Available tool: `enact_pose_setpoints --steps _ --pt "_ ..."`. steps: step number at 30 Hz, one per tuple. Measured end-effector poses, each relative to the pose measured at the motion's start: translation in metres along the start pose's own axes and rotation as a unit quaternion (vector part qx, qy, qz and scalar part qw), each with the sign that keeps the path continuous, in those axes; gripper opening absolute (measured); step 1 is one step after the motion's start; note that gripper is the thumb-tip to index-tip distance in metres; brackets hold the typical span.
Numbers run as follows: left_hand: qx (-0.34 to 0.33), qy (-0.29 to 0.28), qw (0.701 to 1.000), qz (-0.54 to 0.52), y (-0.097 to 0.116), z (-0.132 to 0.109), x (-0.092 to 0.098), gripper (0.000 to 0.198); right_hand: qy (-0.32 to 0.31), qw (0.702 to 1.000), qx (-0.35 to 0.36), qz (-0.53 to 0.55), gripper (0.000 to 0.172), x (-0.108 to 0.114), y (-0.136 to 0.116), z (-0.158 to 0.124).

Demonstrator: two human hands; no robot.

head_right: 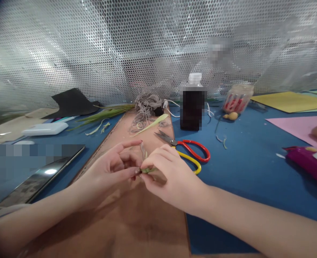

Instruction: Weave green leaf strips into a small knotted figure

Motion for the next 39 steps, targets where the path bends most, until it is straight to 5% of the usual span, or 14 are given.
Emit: enact_pose_setpoints --steps 22,28,33,39 --pt "-0.005 0.000 1.000 0.009 -0.002 0.000 0.005 0.041 0.017 0.999 -0.042 0.000 0.008 0.001 0.004 -0.002" --pt "0.007 -0.035 0.999 0.019 -0.009 -0.001 0.000 0.030 0.000 0.997 -0.072 0.011 0.019 -0.003 0.008 -0.005" --pt "-0.016 0.004 0.999 0.033 -0.010 0.000 0.005 0.025 -0.015 0.995 -0.097 0.005 0.029 -0.003 0.011 -0.006" --pt "-0.076 0.015 0.989 0.126 0.001 -0.002 0.009 0.019 -0.026 0.987 -0.156 -0.003 0.007 -0.001 0.018 -0.004"
Point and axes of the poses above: each hand's wrist, its own z-axis towards the middle knuckle, its own x-axis out of the back of the hand, y = z × x, the point moved 6 cm from there along z, towards the middle knuckle, and after that the axes turned 8 degrees about y, right-handed, at the moved point
